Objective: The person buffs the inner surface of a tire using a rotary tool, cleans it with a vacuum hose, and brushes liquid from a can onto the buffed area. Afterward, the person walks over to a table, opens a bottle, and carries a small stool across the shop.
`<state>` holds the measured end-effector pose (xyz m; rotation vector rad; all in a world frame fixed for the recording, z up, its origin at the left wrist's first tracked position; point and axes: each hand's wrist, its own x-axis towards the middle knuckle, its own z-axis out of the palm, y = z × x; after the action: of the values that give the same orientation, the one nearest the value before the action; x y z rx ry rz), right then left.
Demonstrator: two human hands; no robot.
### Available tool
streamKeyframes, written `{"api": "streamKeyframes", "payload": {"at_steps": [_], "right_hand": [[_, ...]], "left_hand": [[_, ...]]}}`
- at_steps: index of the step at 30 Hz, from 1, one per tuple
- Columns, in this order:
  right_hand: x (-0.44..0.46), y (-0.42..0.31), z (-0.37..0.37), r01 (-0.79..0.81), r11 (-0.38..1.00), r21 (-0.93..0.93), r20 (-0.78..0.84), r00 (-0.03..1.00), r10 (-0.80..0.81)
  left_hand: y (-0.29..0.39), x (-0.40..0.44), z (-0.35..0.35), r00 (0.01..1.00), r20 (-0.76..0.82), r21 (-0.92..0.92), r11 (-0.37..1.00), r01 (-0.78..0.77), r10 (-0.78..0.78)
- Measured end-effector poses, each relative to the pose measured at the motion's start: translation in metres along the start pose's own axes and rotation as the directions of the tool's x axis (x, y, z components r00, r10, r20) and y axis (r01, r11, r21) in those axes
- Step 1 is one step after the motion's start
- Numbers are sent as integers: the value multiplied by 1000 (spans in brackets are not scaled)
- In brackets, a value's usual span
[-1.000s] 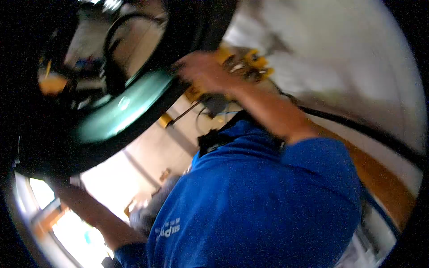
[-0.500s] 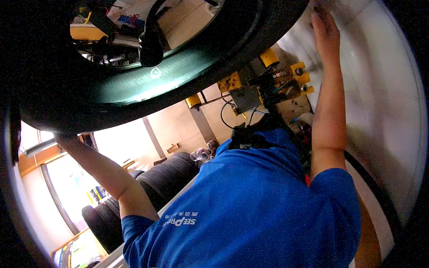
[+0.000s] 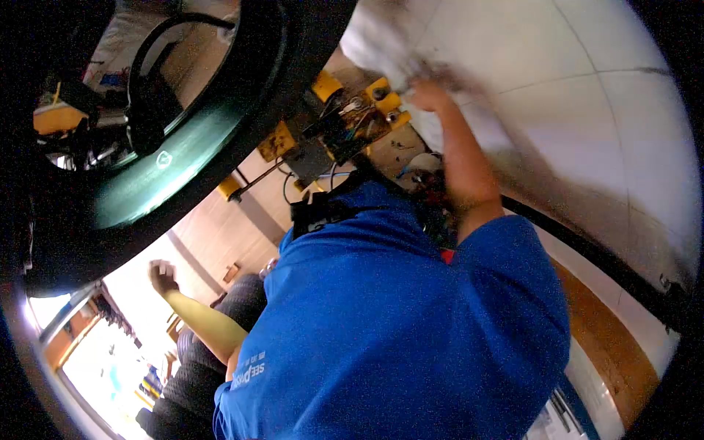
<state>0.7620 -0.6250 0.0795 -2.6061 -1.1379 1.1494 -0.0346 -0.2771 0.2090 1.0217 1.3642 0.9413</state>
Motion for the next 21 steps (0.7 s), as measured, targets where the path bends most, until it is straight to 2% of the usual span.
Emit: {"api": "streamKeyframes", "payload": {"at_steps": [1, 2, 3, 4, 6, 8, 10, 12, 14, 15, 16, 18, 19, 20, 21], "right_hand": [[12, 4, 19, 15, 994, 105, 54, 998, -21], [7, -8, 21, 73, 989, 125, 67, 994, -82], [11, -13, 27, 93, 975, 203, 75, 991, -110], [22, -9, 38, 88, 975, 203, 75, 992, -105], [49, -2, 56, 272, 948, 166, -92, 961, -260], [38, -23, 45, 262, 946, 192, -121, 963, -242], [25, -49, 28, 235, 971, -35, -161, 958, -238], [28, -54, 32, 226, 974, -37, -204, 952, -228], [32, -52, 34, 298, 946, 127, -153, 948, -278], [41, -47, 46, 367, 926, 88, -256, 907, -335], [44, -44, 46, 364, 927, 87, -257, 907, -332], [47, -37, 47, 340, 887, 311, -227, 933, -278], [47, -31, 50, 399, 861, 317, -396, 880, -262], [47, -24, 43, 399, 862, 313, -402, 878, -260], [45, -16, 38, 304, 856, 418, -401, 907, -126]], "left_hand": [[-38, -10, 26, 975, -171, 60, 986, 156, -144], [-74, -12, 31, 939, -136, 297, 892, 342, -315], [-90, -30, 68, 915, -139, 568, 726, 387, -378], [-105, -41, 89, 880, 14, 742, 595, 309, -475], [-114, -68, 148, 817, 183, 878, 465, 115, -547], [-162, -56, 163, 791, 408, 869, 459, -183, -457], [-150, -78, 216, 799, 463, 841, 475, -260, -383], [-149, -90, 247, 788, 518, 786, 550, -283, -333], [-143, -97, 267, 762, 529, 756, 615, -224, -372], [-137, -99, 274, 761, 531, 755, 615, -226, -373], [-132, -100, 279, 761, 527, 766, 599, -232, -379], [-122, -102, 283, 758, 524, 776, 584, -237, -388], [-118, -103, 280, 767, 508, 800, 544, -251, -393], [-111, -104, 281, 775, 494, 821, 504, -267, -394], [-105, -107, 279, 787, 471, 820, 526, -225, -399]]}}
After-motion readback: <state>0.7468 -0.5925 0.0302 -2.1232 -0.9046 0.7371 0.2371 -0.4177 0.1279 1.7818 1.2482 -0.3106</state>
